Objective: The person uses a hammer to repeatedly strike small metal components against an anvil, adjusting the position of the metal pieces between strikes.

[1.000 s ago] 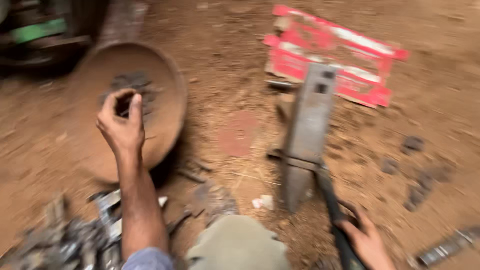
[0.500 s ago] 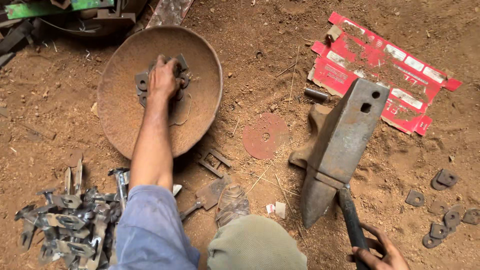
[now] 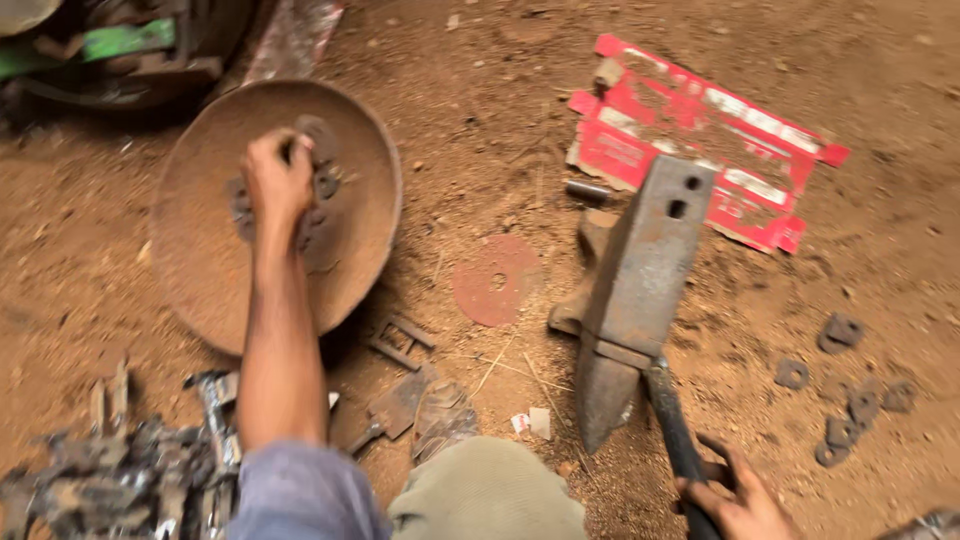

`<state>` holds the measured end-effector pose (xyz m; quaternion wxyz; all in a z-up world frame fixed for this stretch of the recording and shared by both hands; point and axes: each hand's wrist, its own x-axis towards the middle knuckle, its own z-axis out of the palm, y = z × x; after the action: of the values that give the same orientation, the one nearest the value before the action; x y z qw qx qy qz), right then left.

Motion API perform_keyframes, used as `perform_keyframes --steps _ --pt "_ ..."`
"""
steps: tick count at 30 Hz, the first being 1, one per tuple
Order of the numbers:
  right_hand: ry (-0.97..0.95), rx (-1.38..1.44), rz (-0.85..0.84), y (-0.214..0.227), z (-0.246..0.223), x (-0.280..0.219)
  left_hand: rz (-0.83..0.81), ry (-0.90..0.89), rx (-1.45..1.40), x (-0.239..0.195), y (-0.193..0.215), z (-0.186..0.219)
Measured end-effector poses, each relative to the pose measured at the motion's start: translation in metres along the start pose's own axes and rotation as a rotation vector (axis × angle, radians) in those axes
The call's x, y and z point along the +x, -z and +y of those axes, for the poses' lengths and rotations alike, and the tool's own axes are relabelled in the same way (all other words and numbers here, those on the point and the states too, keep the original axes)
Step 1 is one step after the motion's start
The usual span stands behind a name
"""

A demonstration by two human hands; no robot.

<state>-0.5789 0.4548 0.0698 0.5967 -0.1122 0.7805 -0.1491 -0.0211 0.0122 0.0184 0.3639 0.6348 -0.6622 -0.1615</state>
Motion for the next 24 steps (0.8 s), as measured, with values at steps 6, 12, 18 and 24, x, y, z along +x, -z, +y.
perform_keyframes --steps 6,12,18,24 --pt "-0.097 0.328 -0.007 -0.052 -0.036 -0.006 -0.775 0.273 -0.828 -0.096 -0.093 0.211" --pt "-0.073 0.473 0.004 -0.062 -0.053 -0.019 -0.900 -0.162 -0.393 -0.133 -0.156 0.298" --pt "0.133 0.359 0.174 -0.069 -0.071 -0.071 -0.717 -0.124 -0.075 -0.161 -0.165 0.283" --pt "0.513 0.473 0.163 -0.069 -0.036 -0.097 -0.715 0.068 -0.412 -0.184 -0.177 0.272"
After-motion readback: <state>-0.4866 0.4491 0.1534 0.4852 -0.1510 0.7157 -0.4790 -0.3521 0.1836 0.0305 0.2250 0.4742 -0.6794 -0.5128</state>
